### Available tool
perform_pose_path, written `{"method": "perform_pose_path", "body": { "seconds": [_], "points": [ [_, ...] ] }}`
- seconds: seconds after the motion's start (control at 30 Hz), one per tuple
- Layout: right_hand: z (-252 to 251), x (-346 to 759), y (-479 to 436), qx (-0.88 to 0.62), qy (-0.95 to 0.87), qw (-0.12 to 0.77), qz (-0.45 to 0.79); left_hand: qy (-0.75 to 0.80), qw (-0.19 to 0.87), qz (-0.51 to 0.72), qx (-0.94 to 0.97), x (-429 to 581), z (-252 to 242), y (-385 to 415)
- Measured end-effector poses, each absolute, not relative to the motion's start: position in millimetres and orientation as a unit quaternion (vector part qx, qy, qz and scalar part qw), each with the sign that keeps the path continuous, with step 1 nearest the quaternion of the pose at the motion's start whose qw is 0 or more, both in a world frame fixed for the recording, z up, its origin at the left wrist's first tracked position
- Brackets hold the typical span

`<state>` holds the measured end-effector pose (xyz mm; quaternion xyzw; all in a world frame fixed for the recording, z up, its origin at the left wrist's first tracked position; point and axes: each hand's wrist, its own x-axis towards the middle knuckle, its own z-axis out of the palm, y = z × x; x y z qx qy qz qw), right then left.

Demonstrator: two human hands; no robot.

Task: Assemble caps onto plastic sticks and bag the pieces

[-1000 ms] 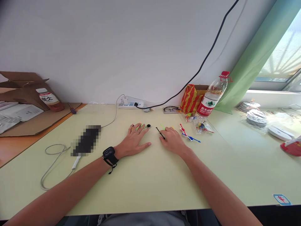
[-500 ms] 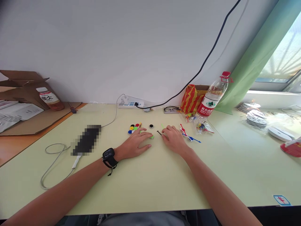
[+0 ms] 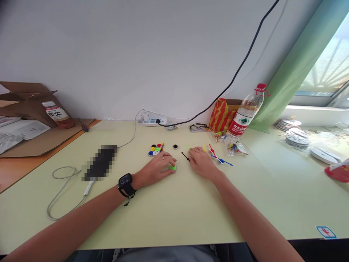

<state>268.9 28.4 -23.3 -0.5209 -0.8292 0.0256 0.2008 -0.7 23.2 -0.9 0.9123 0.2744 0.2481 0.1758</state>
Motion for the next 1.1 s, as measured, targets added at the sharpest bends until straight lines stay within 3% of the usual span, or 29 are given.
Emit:
{"method": "perform_pose_path", "body": {
  "seconds": [0.4, 0.77, 0.97, 1.1],
  "points": [
    [-23.2, 270.6, 30.8, -0.524, -0.815, 0.24, 0.051, 0.334, 0.403, 0.37, 0.768, 8.8, -7.9, 18.4],
    [-20.4, 270.0, 35.5, -0.481, -0.757, 0.437, 0.066, 0.361, 0.444, 0.424, 0.702, 8.2, -8.3, 22.5],
    [0.0, 259.4, 24.4, -0.464, -0.641, 0.558, 0.25, 0.364, 0.493, 0.424, 0.667, 9.8, -6.0, 21.3],
    [12.3, 244.7, 9.9, -0.415, -0.613, 0.542, 0.398, 0.358, 0.511, 0.418, 0.661, 10.8, -5.1, 19.8]
  ]
}}
